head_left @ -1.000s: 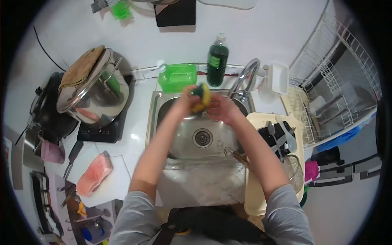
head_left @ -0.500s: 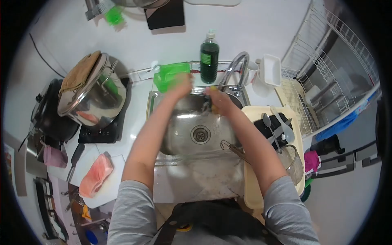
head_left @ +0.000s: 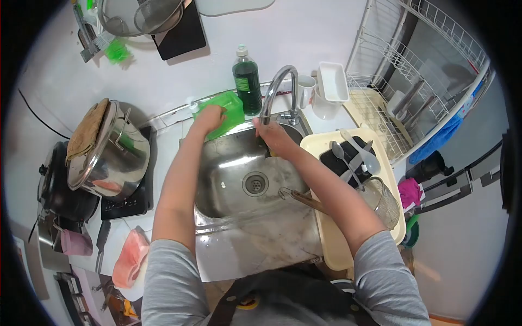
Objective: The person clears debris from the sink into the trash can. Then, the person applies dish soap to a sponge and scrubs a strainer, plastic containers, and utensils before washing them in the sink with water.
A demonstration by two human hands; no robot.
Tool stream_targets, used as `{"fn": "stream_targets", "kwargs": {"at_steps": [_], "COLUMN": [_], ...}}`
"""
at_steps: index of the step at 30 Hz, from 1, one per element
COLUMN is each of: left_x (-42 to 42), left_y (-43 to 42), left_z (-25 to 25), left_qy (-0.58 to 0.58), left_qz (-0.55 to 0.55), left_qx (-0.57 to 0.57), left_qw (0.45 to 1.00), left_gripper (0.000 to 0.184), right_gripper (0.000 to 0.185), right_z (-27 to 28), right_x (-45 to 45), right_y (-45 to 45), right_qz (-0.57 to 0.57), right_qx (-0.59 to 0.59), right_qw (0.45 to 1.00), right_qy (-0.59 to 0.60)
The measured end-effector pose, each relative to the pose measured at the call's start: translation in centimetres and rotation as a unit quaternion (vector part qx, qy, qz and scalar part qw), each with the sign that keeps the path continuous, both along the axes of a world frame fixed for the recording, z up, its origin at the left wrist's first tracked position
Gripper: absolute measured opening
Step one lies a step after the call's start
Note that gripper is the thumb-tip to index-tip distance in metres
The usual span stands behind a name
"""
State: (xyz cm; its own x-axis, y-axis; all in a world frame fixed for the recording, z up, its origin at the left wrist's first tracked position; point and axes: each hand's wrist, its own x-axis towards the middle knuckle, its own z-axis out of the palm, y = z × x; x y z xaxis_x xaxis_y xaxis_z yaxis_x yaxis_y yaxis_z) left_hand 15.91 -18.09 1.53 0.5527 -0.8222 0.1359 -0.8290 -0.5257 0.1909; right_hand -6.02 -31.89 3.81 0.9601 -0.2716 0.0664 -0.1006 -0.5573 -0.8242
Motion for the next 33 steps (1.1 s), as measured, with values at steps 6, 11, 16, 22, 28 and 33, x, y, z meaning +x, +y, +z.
{"fn": "stream_targets", "kwargs": {"at_steps": [6,11,16,22,28,33], "left_x": [-2.9,-11.8,-18.5,-17.8,-15.4,-17.5], "left_y": [1.5,2.4,2.3,0.2,-2.5,-2.9], "left_z": [-0.3,-0.4,-7.7,-14.9,-10.6,-8.6], "left_qy": [-0.115,-0.1,-0.012,0.046,0.163,0.117], "left_qz": [0.012,0.003,-0.06,-0.07,-0.065,-0.025], "left_qx": [0.074,0.014,0.039,0.074,0.068,0.098], "left_qw": [0.991,0.995,0.997,0.994,0.982,0.988], "left_gripper": [0.021,0.026,0.022,0.015,0.026,0.034], "right_gripper": [0.039,0.034,0.033,0.035,0.047,0.05], "right_z": [-3.2,-0.4,0.4,-1.5,-0.2,-1.5], "right_x": [0.8,0.0,0.5,0.7,-0.6,0.3], "right_y": [-0.4,0.2,0.5,0.6,0.8,0.4], "right_qz": [0.068,0.151,0.081,0.096,0.043,0.017], "right_qx": [-0.036,-0.145,0.143,0.03,0.072,0.05], "right_qw": [0.996,0.97,0.984,0.993,0.996,0.995], "right_qy": [-0.037,-0.121,0.063,0.056,0.01,-0.083]}}
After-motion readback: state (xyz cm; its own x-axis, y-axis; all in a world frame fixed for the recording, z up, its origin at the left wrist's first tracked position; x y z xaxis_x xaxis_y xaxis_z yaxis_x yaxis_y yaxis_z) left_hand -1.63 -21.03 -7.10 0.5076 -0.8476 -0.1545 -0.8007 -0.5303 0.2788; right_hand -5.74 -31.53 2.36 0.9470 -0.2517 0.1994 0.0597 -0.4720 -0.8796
